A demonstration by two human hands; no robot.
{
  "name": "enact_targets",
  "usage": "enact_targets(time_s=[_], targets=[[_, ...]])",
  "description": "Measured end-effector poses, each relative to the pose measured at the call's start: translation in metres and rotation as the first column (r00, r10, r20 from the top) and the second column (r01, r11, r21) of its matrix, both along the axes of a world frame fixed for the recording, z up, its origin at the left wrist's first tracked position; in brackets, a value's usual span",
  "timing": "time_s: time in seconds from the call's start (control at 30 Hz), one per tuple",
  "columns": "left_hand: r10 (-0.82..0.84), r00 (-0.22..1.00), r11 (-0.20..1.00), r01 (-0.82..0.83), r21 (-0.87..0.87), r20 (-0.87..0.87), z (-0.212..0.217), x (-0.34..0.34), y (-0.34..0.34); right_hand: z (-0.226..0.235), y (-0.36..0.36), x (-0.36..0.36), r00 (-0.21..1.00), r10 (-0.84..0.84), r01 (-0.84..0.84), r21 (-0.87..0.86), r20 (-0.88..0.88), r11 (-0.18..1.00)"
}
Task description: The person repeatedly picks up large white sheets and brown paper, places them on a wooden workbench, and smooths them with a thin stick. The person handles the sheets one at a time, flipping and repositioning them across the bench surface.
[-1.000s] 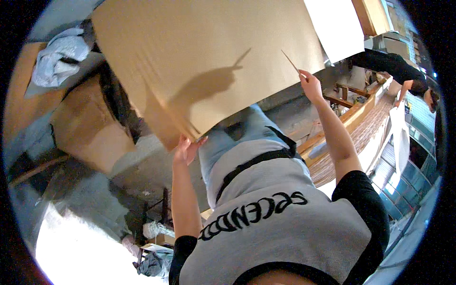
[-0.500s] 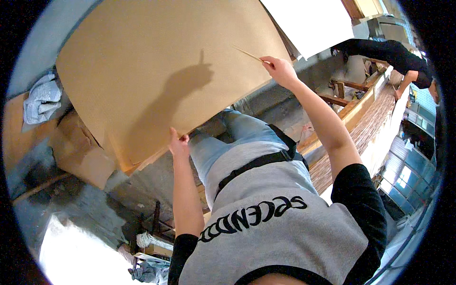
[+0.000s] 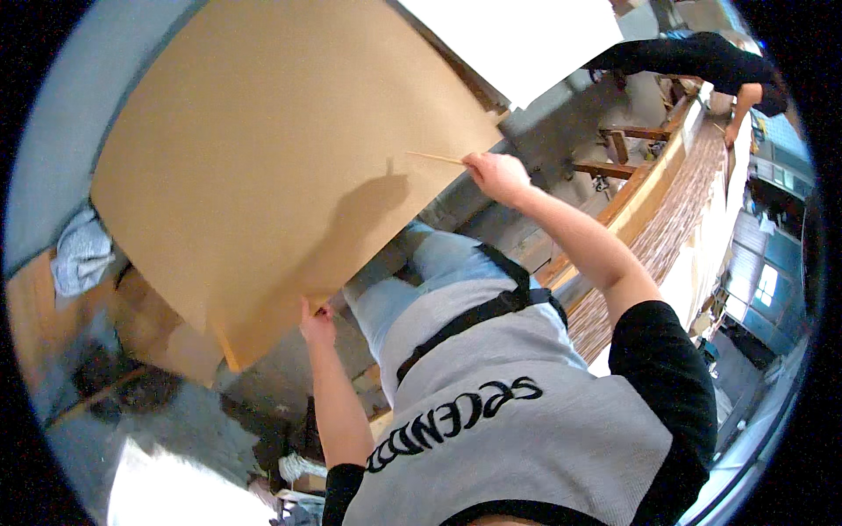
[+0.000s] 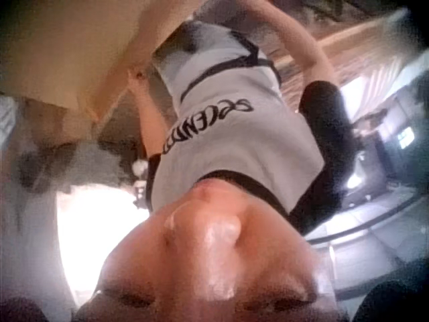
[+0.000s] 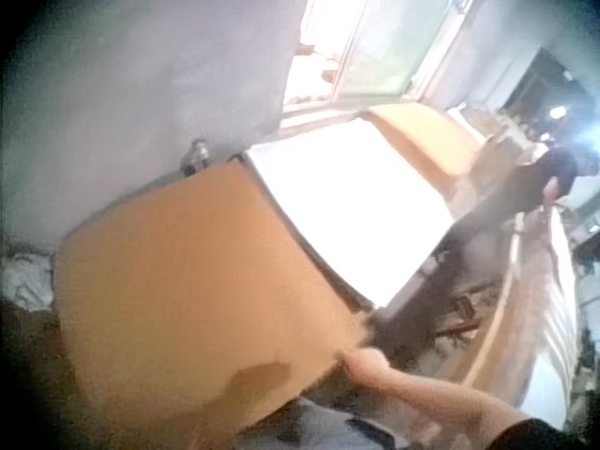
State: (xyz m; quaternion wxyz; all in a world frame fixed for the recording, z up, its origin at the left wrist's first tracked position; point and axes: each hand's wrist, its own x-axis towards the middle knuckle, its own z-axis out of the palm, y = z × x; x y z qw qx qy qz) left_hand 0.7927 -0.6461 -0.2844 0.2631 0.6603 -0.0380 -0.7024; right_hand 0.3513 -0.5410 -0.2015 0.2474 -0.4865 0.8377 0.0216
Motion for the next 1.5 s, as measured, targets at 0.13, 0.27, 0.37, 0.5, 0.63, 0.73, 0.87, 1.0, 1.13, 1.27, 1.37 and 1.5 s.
enact_targets(time_s=[0.13,0.27,0.37,0.5,0.63,0.73,0.87,1.0,1.13,1.27,1.37,1.5], targets=[[0.003,0.999,1.000,-0.003,0.004,0.043,-0.010,0.007,-0.002,-0.024,0.010,-0.046,0.917,-0.343,0.392,-0.310,0.202,0.866],[-0.005,0.999,1.000,0.004,-0.016,-0.046,-0.013,0.016,0.000,-0.045,0.018,-0.113,0.733,-0.676,0.646,-0.383,0.070,0.661],[-0.092,0.996,0.996,0.092,0.010,-0.002,-0.004,0.013,-0.006,-0.060,0.028,-0.144,0.739,-0.661,0.590,-0.349,-0.129,0.728],[-0.085,0.993,0.996,0.083,0.031,0.083,-0.017,0.025,-0.005,-0.064,0.019,-0.155,0.759,-0.606,0.594,-0.128,-0.238,0.794],[-0.101,0.989,0.993,0.094,0.064,0.107,0.003,0.005,-0.010,-0.068,0.030,-0.176,0.700,-0.714,0.712,-0.106,0.027,0.694],[-0.155,0.987,0.988,0.155,0.024,0.037,0.006,0.009,-0.010,-0.054,0.038,-0.191,0.643,-0.710,0.748,-0.038,0.286,0.662],[-0.108,0.994,0.993,0.108,0.045,-0.019,-0.013,0.017,-0.006,-0.056,0.058,-0.222,0.621,-0.646,0.771,-0.198,0.444,0.605],[-0.112,0.993,0.994,0.112,-0.010,-0.031,-0.007,0.009,-0.002,-0.049,0.045,-0.254,0.600,-0.728,0.790,-0.389,0.332,0.474],[-0.027,0.998,0.994,0.020,-0.110,-0.062,-0.003,0.008,0.007,0.038,-0.025,-0.209,0.371,-0.618,0.928,-0.295,0.693,0.227],[0.062,0.997,0.996,-0.059,-0.067,0.039,-0.013,0.001,0.009,0.115,-0.089,-0.112,0.451,-0.415,0.888,-0.352,0.790,0.295],[0.037,0.999,0.998,-0.038,0.044,0.021,0.003,-0.010,0.001,0.101,-0.133,-0.038,0.596,-0.238,0.744,-0.415,0.767,0.524],[0.095,0.992,0.994,-0.100,-0.054,-0.083,-0.007,-0.008,0.020,0.082,-0.208,0.124,0.375,-0.006,0.644,-0.256,0.927,0.721]])
